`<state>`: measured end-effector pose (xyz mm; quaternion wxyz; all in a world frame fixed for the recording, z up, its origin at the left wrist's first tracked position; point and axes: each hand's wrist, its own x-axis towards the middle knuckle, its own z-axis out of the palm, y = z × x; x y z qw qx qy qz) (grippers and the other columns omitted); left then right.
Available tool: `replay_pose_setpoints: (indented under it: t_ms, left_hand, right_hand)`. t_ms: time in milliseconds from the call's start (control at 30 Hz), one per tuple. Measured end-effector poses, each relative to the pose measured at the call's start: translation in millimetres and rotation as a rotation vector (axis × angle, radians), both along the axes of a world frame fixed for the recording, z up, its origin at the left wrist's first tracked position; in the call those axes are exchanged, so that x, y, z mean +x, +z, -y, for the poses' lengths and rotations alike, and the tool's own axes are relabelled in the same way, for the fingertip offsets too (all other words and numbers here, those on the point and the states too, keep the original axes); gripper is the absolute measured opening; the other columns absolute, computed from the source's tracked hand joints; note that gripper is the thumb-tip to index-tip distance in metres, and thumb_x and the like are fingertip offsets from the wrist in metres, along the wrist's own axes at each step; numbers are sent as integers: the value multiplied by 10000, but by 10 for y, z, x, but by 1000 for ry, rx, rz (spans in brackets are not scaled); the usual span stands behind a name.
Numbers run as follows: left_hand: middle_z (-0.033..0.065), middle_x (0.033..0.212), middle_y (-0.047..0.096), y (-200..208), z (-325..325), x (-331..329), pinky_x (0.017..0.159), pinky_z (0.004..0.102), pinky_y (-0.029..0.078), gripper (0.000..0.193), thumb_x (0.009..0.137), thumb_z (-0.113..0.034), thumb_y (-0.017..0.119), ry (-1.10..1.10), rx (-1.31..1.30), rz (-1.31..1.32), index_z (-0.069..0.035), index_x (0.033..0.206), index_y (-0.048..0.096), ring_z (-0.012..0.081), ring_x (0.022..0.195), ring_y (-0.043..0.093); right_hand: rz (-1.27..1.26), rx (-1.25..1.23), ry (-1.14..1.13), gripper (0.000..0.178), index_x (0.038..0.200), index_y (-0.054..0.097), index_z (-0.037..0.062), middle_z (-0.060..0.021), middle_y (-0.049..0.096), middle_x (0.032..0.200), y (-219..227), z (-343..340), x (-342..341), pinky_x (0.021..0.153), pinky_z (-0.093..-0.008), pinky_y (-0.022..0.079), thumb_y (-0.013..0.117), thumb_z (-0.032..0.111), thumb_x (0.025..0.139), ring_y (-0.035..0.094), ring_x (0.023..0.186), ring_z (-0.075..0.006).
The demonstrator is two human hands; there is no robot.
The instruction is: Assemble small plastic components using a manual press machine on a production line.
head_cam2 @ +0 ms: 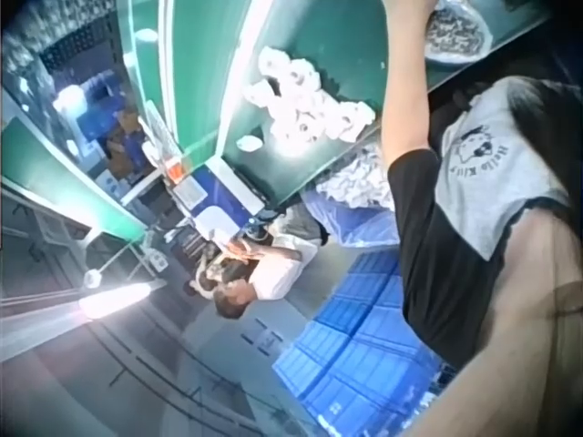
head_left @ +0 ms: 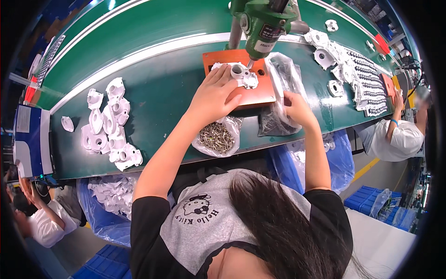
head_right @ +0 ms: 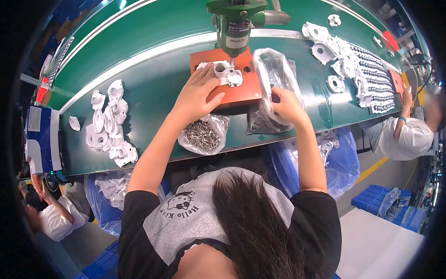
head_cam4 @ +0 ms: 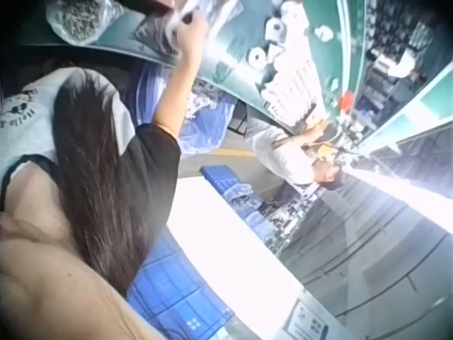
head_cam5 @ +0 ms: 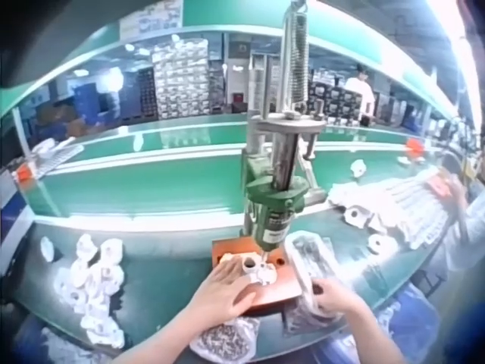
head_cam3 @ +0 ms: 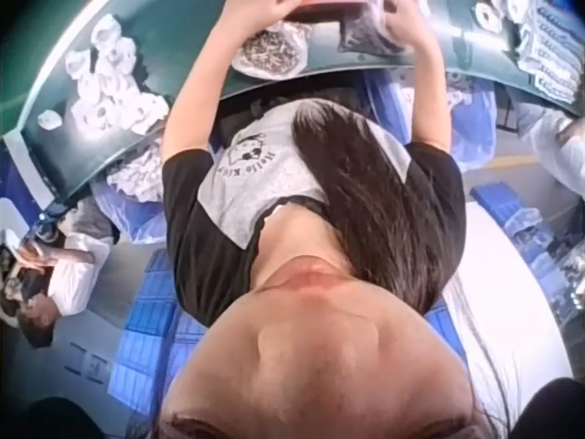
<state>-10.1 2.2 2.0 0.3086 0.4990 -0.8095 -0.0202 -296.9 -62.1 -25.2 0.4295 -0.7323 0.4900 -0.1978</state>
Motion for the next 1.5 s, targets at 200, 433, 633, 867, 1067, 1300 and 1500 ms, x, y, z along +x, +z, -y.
replay_pose_setpoints:
  t_ms: [200,433,633,867,1067,1300,1500]
  left_hand:
    - [216,1312,453,-28,-12,29,1064,437,284,317,802,-283,617,26,8,-32,-58,1023,590,364,1275,362]
    - [207,1262,494,17,-23,67,1052,429,307,312,783,-292,611,22,6,-53,-70,1000,592,340,1236,413]
    - [163,1168,544,15,-5,54,1030,433,339,277,756,-250,634,-22,-52,-120,-48,938,584,315,1173,465]
    - [146,1195,538,9,-13,85,1021,421,348,263,764,-233,636,-34,-58,-143,-43,942,595,308,1186,458]
    - [127,1159,560,-42,43,115,989,409,375,179,783,-136,571,-40,-75,-144,-46,935,597,297,1172,474]
    - [118,1221,541,-92,48,121,1011,398,363,180,792,-75,519,-17,-62,-136,-49,950,601,273,1209,449]
    - [121,1233,540,-117,51,117,1018,397,357,214,781,-55,508,-3,-39,-165,-50,973,605,273,1219,445]
  right_hand:
    - [208,-33,-195,270,1028,589,-80,-91,651,895,309,149,62,757,-223,472,599,-18,766,610,813,-115]
    - [240,-389,-156,217,911,625,-81,-72,599,958,578,105,992,695,-243,464,647,82,769,600,751,-132]
    - [158,-534,22,196,891,658,-37,-137,637,904,393,160,1034,724,-326,489,658,100,750,607,781,-280]
    - [-130,-902,262,210,963,648,-12,-121,612,995,482,-63,1057,849,-371,433,624,102,787,533,944,-298]
    - [-170,-867,218,300,1087,607,23,-138,569,1127,528,-165,975,898,-397,396,604,139,810,513,984,-308]
    - [-28,-800,331,186,856,675,64,-69,531,847,556,-810,1162,740,-357,412,685,41,671,503,801,-236]
    - [-79,-791,424,181,812,674,67,-57,523,828,263,-964,1446,770,-373,389,687,57,632,490,824,-250]
